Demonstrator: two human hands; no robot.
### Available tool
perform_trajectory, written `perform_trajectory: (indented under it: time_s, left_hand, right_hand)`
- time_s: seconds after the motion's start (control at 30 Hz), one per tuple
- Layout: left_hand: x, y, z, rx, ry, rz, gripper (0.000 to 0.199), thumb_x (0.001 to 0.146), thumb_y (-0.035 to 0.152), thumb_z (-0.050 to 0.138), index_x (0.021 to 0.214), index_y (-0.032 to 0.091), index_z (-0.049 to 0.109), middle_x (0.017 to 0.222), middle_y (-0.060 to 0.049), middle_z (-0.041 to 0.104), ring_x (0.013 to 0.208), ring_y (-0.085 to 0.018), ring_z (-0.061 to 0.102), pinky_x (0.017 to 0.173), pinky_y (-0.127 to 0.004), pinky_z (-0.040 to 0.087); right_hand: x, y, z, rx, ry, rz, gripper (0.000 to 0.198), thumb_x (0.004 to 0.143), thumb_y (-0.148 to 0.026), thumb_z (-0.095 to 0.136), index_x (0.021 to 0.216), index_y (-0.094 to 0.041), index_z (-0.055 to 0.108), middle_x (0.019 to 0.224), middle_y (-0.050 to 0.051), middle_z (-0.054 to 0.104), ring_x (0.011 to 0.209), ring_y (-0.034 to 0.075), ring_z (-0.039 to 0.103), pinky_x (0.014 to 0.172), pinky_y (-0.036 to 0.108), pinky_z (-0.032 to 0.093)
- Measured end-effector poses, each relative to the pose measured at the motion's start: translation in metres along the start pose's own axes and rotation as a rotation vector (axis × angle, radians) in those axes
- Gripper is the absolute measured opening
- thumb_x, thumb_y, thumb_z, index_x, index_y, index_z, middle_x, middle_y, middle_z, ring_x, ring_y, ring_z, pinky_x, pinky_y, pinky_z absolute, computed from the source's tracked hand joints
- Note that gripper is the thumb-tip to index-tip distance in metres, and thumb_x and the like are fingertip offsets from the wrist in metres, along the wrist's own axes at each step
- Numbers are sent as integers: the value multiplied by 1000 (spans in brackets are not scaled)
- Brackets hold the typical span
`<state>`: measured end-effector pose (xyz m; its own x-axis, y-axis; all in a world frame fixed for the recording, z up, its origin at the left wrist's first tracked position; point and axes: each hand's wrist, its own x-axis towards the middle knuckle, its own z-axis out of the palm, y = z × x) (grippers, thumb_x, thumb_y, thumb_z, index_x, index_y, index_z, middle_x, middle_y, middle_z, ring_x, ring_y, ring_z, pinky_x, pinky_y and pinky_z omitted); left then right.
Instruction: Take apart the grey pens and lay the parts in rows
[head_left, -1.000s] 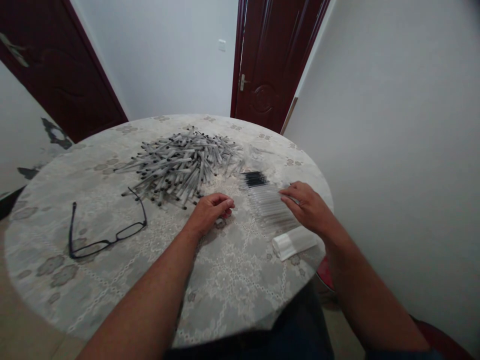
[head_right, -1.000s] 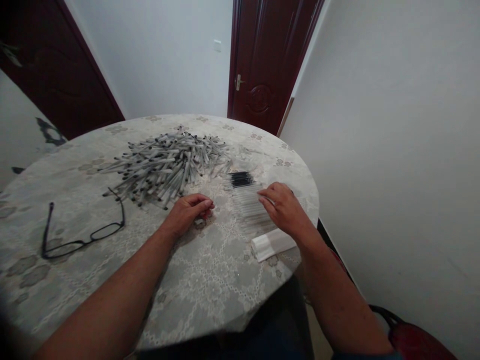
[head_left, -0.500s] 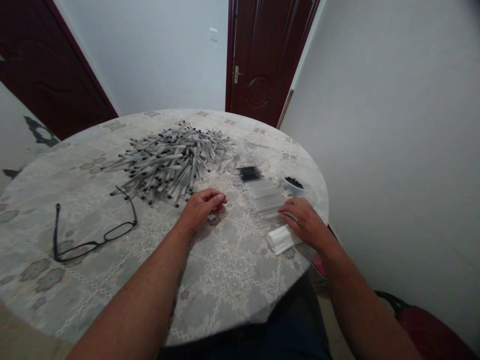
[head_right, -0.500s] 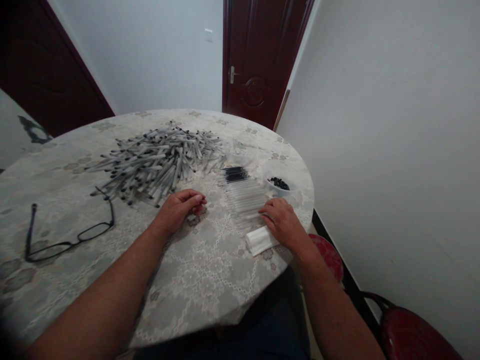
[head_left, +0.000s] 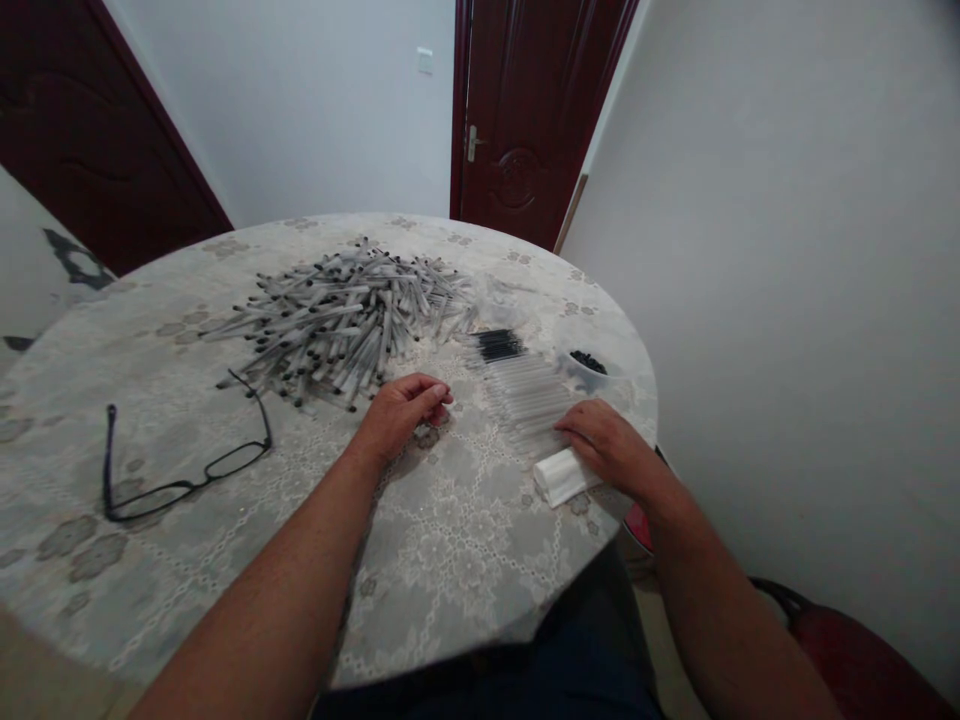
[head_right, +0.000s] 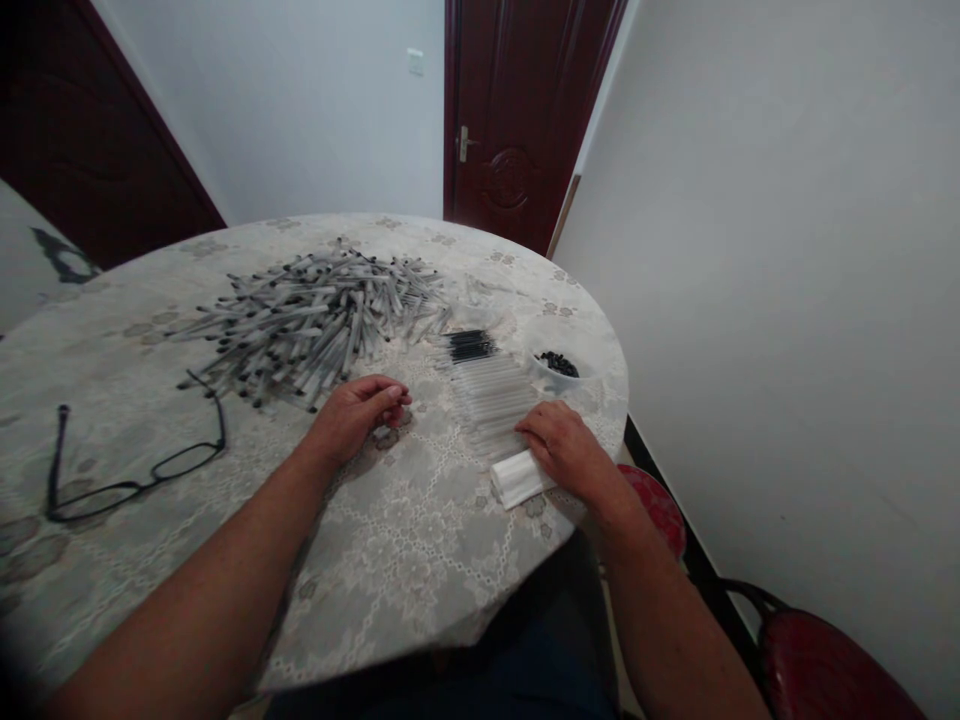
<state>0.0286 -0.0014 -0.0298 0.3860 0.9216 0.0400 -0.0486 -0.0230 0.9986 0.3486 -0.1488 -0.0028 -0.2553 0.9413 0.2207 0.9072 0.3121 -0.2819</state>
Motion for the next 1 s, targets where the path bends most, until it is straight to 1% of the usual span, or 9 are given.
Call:
perform_trajectory:
  time_s: [0.13,0.27,0.33,0.43,0.5,0.6,0.7,0.83,1.0]
  left_hand:
    - [-1,-1,1,-21,1,2,28,80,48,79,83,20,77,83,-11,75,60,-15,62,58,-29,53]
    - [-2,2,2,-97,43,-12,30,79,48,77,78,19,73,79,-9,72,56,-13,59,52,-27,50]
    - [-2,3,0,-214,160,-13,32,79,50,74,76,19,68,71,-5,67,49,-11,53,44,-23,41]
    - [0,3,-6,-352,440,62,41,85,59,63,72,20,60,59,2,54,42,-9,43,38,-21,30]
    - [2,1,-13,-380,614,116,48,90,64,54,69,21,56,55,4,48,39,-8,39,36,-21,27]
    - [5,-2,-24,-358,768,155,55,95,68,44,68,21,52,53,5,44,37,-9,38,36,-22,27]
    - [7,-4,-30,-304,842,174,57,97,69,38,67,22,51,51,5,44,37,-10,39,37,-23,29]
    - [8,-5,-33,-217,878,167,57,99,65,36,67,22,52,51,4,47,41,-12,44,43,-25,36]
    - [8,-7,-33,-114,876,169,57,100,64,36,65,22,52,53,1,50,49,-15,49,52,-27,40]
  right_hand:
    - [8,-20,-4,9,117,6,21,101,-21,49,106,-19,70,102,11,70,101,27,61,97,45,47]
    - [34,-77,-2,128,179,-38,20,102,-22,49,109,-22,68,104,11,69,102,26,62,96,43,50]
    - [56,-110,5,179,177,-40,24,102,-17,46,114,-21,66,106,11,68,103,24,63,96,39,51]
    - [95,-148,26,106,42,-34,35,95,-6,46,123,-16,65,114,14,66,110,24,62,98,36,50]
    - [122,-164,43,26,-62,7,40,92,-4,48,127,-16,64,118,15,64,111,25,63,96,35,50]
    - [153,-177,67,-70,-140,58,42,95,-11,49,135,-20,59,125,16,60,107,26,65,89,35,51]
    - [172,-182,84,-118,-139,109,44,101,-19,45,144,-27,51,131,14,56,109,26,64,87,35,51]
    - [182,-186,96,-151,-131,95,45,104,-26,43,149,-32,44,140,13,51,108,24,64,86,34,51]
    - [189,-186,106,-203,-108,40,42,105,-31,43,147,-35,44,144,11,49,102,23,66,78,32,51]
